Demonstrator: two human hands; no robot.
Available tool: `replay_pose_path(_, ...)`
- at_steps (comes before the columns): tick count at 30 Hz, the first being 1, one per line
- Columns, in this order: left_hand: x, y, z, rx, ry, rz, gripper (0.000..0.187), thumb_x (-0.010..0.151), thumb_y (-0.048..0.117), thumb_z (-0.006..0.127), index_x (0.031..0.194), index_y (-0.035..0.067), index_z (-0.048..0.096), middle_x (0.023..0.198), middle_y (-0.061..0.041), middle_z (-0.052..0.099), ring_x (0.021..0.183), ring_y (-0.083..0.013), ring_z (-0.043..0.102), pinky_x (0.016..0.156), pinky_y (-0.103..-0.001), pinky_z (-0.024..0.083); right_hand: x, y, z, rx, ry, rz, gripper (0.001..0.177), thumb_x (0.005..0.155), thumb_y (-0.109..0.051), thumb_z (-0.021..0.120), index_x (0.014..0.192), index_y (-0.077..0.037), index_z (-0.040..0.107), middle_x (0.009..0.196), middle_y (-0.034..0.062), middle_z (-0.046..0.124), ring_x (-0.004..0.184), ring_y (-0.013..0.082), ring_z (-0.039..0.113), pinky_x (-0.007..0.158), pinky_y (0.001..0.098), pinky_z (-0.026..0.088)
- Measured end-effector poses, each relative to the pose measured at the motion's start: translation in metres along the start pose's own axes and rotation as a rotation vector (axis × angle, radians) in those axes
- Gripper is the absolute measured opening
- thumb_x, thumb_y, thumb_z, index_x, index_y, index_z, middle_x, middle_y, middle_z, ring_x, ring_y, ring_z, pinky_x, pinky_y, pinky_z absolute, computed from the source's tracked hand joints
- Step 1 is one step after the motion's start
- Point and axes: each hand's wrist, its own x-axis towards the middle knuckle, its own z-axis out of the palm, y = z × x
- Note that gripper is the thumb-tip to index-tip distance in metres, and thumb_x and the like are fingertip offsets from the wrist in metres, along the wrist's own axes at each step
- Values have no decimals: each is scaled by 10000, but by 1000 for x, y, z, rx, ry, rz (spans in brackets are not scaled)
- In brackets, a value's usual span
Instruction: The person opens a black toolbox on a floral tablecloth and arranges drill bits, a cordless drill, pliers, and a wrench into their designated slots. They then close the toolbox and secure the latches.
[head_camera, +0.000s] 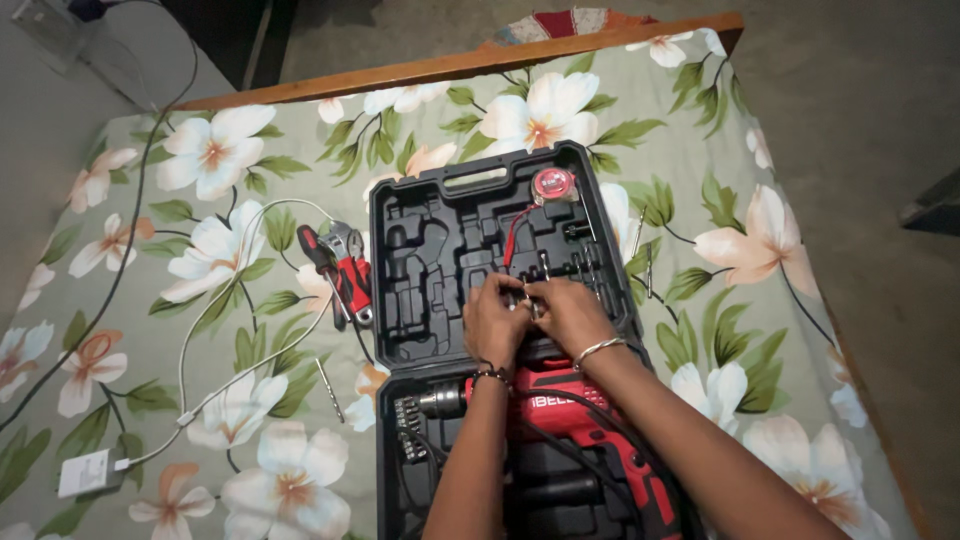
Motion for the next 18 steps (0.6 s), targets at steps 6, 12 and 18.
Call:
replay_pose_path(6,-10,4,-4,-13,93,54,232,783,383,772,1000,299,776,1088,-49,595,1066,-292,625,857,-448,518,-17,-8,4,28,163,-48,426,775,108,653,1169,-45,609,966,180,689,851,375,685,736,448,566)
replay_pose_path(12,-7,4,-5,-63,216,223,279,764,440,801,861,179,805,1080,-51,609,1052,-276,621,849,-431,515,-18,-22,-5,273,73,222,506,791,21,694,1266,-98,566,833,123,725,710,265,743,662,369,603)
replay_pose_path(18,-7,5,-8,-126,203,300,229,875,411,749,890,195,822,1022,-7,673,1033,-249,626,890,-388,486,-21,-16,-54,289,228,344,424,844,-134,779,1235,-133,615,912,97,800,798,192,782,709,325,606)
